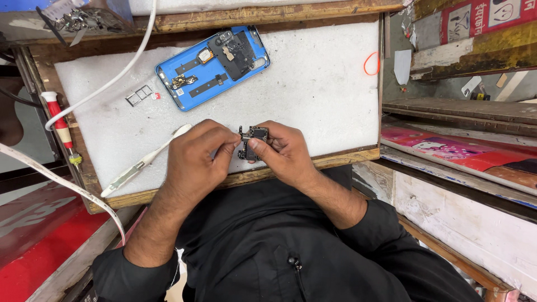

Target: The person cleans a small circuit board with a cotton swab, then picks up and manipulates the board, attaching a small metal component. The person continues to handle the board and component with both hands.

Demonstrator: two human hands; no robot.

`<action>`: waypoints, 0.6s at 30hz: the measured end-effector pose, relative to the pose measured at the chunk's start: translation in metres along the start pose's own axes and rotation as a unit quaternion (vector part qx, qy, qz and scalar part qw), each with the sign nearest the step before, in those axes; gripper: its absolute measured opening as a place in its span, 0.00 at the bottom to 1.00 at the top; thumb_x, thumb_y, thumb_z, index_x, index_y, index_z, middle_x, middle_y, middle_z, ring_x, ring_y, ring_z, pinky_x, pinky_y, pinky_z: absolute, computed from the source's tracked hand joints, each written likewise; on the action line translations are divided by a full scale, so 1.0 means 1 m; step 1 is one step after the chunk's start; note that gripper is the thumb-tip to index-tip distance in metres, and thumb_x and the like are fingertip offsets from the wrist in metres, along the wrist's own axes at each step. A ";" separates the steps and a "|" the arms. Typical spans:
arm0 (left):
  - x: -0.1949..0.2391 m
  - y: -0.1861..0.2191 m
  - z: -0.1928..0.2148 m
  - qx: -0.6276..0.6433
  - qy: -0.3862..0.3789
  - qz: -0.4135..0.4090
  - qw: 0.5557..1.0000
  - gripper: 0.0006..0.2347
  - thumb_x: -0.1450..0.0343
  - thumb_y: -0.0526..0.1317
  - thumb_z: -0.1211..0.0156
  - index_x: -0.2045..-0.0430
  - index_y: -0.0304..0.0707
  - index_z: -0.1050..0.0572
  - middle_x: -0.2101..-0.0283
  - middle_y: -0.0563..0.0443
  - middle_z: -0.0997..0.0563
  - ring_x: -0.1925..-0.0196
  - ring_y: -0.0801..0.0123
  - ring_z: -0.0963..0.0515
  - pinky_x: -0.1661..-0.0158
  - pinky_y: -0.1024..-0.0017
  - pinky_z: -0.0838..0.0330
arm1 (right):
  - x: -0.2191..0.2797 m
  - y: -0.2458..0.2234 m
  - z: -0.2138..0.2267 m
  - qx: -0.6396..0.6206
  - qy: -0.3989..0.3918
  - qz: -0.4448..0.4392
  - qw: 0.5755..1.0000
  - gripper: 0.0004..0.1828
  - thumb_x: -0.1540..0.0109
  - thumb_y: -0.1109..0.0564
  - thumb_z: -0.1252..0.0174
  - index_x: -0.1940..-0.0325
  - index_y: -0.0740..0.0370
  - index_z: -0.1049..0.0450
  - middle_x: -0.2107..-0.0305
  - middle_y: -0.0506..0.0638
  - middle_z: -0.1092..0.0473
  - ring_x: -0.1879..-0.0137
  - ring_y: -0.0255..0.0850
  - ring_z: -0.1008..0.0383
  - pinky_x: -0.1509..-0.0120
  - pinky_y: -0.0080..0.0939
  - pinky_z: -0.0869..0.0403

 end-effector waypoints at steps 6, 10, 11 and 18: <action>-0.001 -0.007 -0.001 0.031 -0.010 0.041 0.999 0.02 0.32 0.31 0.31 0.70 0.35 0.19 0.67 0.49 0.17 0.64 0.64 0.14 0.65 0.70 0.22 | -0.001 0.001 -0.001 0.031 -0.002 0.001 1.000 0.10 0.28 0.61 0.45 0.48 0.72 0.27 0.64 0.51 0.25 0.59 0.31 0.23 0.55 0.33 0.20; 0.000 -0.010 -0.001 0.054 -0.030 0.090 0.994 0.02 0.33 0.31 0.31 0.72 0.35 0.18 0.68 0.49 0.16 0.66 0.66 0.14 0.69 0.71 0.22 | -0.002 -0.001 -0.002 0.032 -0.007 0.001 0.999 0.10 0.28 0.61 0.45 0.48 0.72 0.27 0.64 0.52 0.25 0.59 0.32 0.22 0.55 0.33 0.19; -0.001 -0.009 -0.001 0.056 -0.024 0.081 0.995 0.02 0.33 0.31 0.31 0.72 0.34 0.19 0.68 0.49 0.16 0.66 0.66 0.14 0.67 0.71 0.22 | -0.003 -0.002 -0.003 0.033 -0.007 0.002 0.999 0.10 0.28 0.60 0.45 0.48 0.72 0.27 0.64 0.52 0.24 0.59 0.32 0.22 0.55 0.34 0.19; 0.000 -0.013 -0.001 0.090 -0.046 0.101 0.990 0.03 0.32 0.33 0.30 0.71 0.34 0.20 0.69 0.50 0.14 0.64 0.70 0.13 0.60 0.73 0.19 | 0.001 0.001 -0.003 0.020 -0.009 0.003 1.000 0.11 0.28 0.60 0.44 0.48 0.72 0.27 0.63 0.53 0.25 0.57 0.33 0.22 0.52 0.34 0.18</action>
Point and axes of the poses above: each hand's wrist, its own x-axis away from the middle knuckle, its own z-axis out of the back of the hand, y = z × x, the point moved 3 cm from there along -x, towards the middle knuckle
